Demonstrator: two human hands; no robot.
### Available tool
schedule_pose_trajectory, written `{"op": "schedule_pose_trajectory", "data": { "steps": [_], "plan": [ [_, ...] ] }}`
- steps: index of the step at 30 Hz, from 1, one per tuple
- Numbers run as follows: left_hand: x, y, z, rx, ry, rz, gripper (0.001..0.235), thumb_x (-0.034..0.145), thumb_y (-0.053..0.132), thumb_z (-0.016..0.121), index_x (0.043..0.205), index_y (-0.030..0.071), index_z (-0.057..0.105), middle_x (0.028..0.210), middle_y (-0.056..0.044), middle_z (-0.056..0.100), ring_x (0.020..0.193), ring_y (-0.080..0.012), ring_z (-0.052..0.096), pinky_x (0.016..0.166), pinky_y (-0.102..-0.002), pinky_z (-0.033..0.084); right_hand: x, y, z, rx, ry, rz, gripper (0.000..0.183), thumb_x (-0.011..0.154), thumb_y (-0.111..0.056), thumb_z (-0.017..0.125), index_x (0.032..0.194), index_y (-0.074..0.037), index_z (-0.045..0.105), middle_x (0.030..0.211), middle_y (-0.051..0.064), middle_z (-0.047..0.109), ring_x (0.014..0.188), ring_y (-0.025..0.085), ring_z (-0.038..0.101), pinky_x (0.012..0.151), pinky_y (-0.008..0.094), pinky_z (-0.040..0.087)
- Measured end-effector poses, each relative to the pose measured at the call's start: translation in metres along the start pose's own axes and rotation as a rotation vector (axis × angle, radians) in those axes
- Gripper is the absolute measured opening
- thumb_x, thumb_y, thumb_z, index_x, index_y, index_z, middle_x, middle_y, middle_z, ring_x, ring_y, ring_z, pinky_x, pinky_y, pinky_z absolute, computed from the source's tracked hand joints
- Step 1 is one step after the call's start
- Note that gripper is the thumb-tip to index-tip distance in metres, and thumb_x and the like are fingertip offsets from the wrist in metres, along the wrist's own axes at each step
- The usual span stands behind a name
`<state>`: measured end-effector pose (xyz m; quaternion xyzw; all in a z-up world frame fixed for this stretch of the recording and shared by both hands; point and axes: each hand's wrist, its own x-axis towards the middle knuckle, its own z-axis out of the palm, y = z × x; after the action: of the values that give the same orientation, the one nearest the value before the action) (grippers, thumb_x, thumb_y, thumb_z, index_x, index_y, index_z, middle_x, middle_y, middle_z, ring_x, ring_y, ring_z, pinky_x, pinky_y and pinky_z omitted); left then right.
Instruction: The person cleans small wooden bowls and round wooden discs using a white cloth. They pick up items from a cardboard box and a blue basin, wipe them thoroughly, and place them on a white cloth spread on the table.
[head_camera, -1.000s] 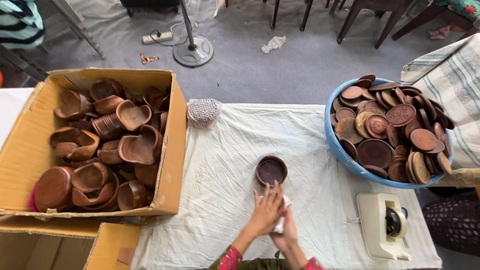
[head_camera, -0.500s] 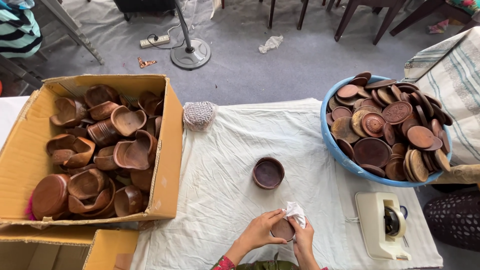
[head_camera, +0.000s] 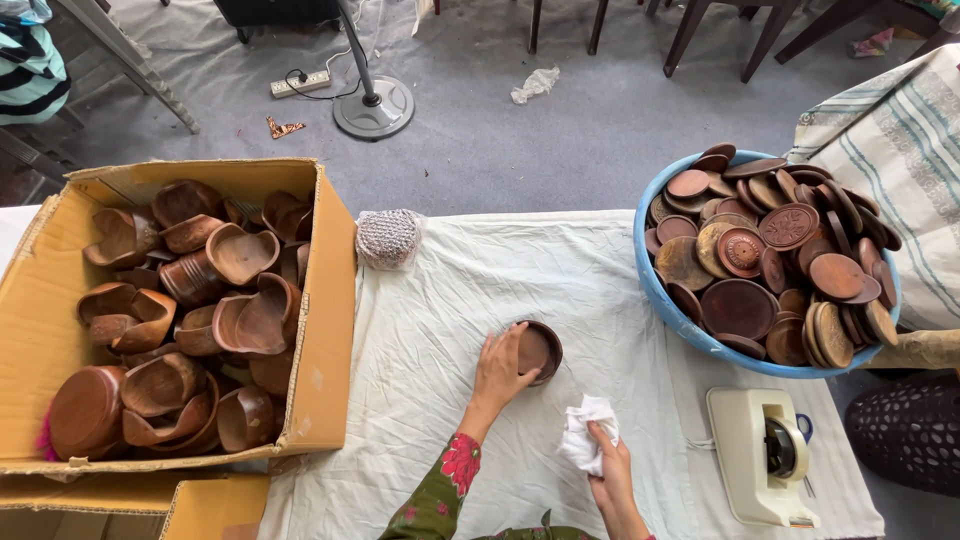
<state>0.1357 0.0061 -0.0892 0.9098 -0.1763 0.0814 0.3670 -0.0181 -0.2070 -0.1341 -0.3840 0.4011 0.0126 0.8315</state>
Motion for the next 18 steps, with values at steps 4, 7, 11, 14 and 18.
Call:
{"op": "schedule_pose_trajectory", "data": {
  "steps": [4,7,11,14,18],
  "plan": [
    [-0.002,-0.002,0.006,0.051,-0.051,-0.092,0.085,0.081,0.022,0.08,0.153,0.01,0.037,0.146,-0.015,0.058,0.131,-0.0279,0.057,0.121,-0.054,0.026,-0.002,0.005,0.0,-0.014,0.001,0.053,0.041,0.091,-0.018,0.071,0.128,-0.003,0.063,0.111,0.006,0.071,0.098,0.019,0.068,0.082,0.036,0.053],
    [-0.009,-0.006,0.012,0.053,-0.029,-0.109,0.085,0.084,0.023,0.079,0.156,0.011,0.035,0.145,-0.015,0.059,0.133,-0.0275,0.056,0.121,-0.054,0.023,-0.006,0.01,0.002,-0.042,0.001,0.099,0.043,0.09,-0.021,0.072,0.128,-0.004,0.064,0.11,0.006,0.071,0.097,0.019,0.067,0.081,0.036,0.053],
    [-0.008,0.002,0.01,0.096,0.021,-0.113,0.086,0.085,0.025,0.082,0.157,0.013,0.035,0.149,-0.013,0.053,0.139,-0.0296,0.049,0.121,-0.055,0.024,-0.007,0.012,0.007,-0.054,-0.025,0.16,0.04,0.089,-0.021,0.072,0.125,-0.005,0.064,0.109,0.005,0.072,0.096,0.019,0.069,0.082,0.037,0.055],
    [0.0,0.005,0.008,0.064,0.071,-0.245,0.095,0.076,0.025,0.088,0.154,0.015,0.035,0.153,-0.015,0.042,0.143,-0.0347,0.039,0.118,-0.053,0.026,-0.008,0.008,0.014,-0.076,-0.045,0.181,0.039,0.089,-0.021,0.073,0.123,-0.005,0.065,0.107,0.006,0.073,0.095,0.02,0.07,0.081,0.037,0.055],
    [0.004,-0.011,0.022,-0.108,0.103,-0.556,0.106,0.065,0.023,0.094,0.153,0.019,0.035,0.154,-0.012,0.036,0.144,-0.0344,0.035,0.117,-0.049,0.031,-0.015,-0.001,0.021,-0.12,-0.021,0.194,0.038,0.088,-0.022,0.072,0.122,-0.007,0.067,0.107,0.005,0.073,0.096,0.019,0.07,0.08,0.037,0.055]
  ]
}}
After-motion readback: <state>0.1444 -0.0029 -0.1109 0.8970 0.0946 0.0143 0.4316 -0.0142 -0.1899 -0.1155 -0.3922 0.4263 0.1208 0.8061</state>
